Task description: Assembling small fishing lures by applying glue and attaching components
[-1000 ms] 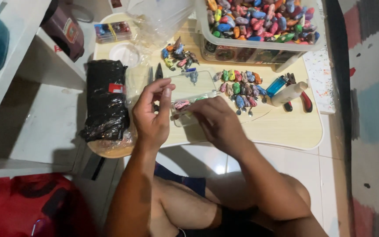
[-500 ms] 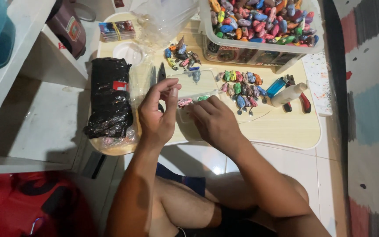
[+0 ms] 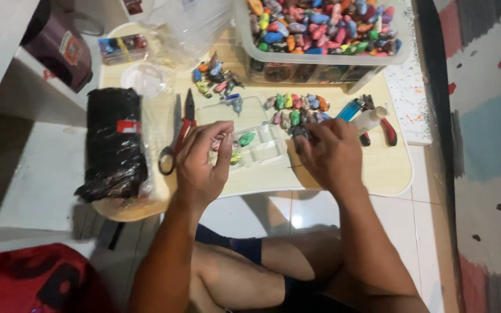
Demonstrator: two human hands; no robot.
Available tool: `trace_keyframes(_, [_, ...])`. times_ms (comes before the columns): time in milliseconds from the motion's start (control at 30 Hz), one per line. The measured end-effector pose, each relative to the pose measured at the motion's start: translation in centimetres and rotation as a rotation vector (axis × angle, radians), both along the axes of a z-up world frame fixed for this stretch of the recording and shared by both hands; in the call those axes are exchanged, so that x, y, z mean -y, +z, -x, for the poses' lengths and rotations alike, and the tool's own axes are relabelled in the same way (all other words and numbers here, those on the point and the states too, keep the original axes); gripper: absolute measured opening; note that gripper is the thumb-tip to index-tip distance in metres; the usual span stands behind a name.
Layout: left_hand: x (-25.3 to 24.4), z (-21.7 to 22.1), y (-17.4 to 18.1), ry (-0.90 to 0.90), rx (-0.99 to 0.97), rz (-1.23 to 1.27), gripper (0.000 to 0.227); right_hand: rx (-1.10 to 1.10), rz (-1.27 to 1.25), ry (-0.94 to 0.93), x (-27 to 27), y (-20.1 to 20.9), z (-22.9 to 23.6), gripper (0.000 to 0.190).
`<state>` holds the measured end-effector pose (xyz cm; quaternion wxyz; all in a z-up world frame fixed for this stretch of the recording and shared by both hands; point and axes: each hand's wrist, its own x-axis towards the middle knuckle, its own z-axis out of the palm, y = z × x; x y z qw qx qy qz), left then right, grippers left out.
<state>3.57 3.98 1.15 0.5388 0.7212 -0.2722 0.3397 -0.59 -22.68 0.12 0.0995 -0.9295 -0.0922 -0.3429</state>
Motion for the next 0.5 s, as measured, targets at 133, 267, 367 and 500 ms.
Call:
trace_keyframes(133, [1.5, -0.1, -0.9, -0.01, 0.039, -0.05, 0.017, -0.031, -0.039, -0.031, -0.1, -1.3, 0.1, 0.028])
trace_keyframes(267, [2.0, 0.0, -0.6, -0.004, 0.117, -0.061, 0.015, 0.085, -0.1, -0.015, -1.0, -1.6, -0.3, 0.019])
trace_keyframes(367, [2.1, 0.2, -0.2, -0.002, 0.126, -0.061, 0.014, 0.09, -0.125, 0.016, -0.7, -1.7, -0.5, 0.024])
trace_keyframes(500, [2.3, 0.3, -0.2, 0.008, 0.156, -0.092, 0.013, 0.037, -0.214, 0.083, 0.0, -2.2, -0.4, 0.018])
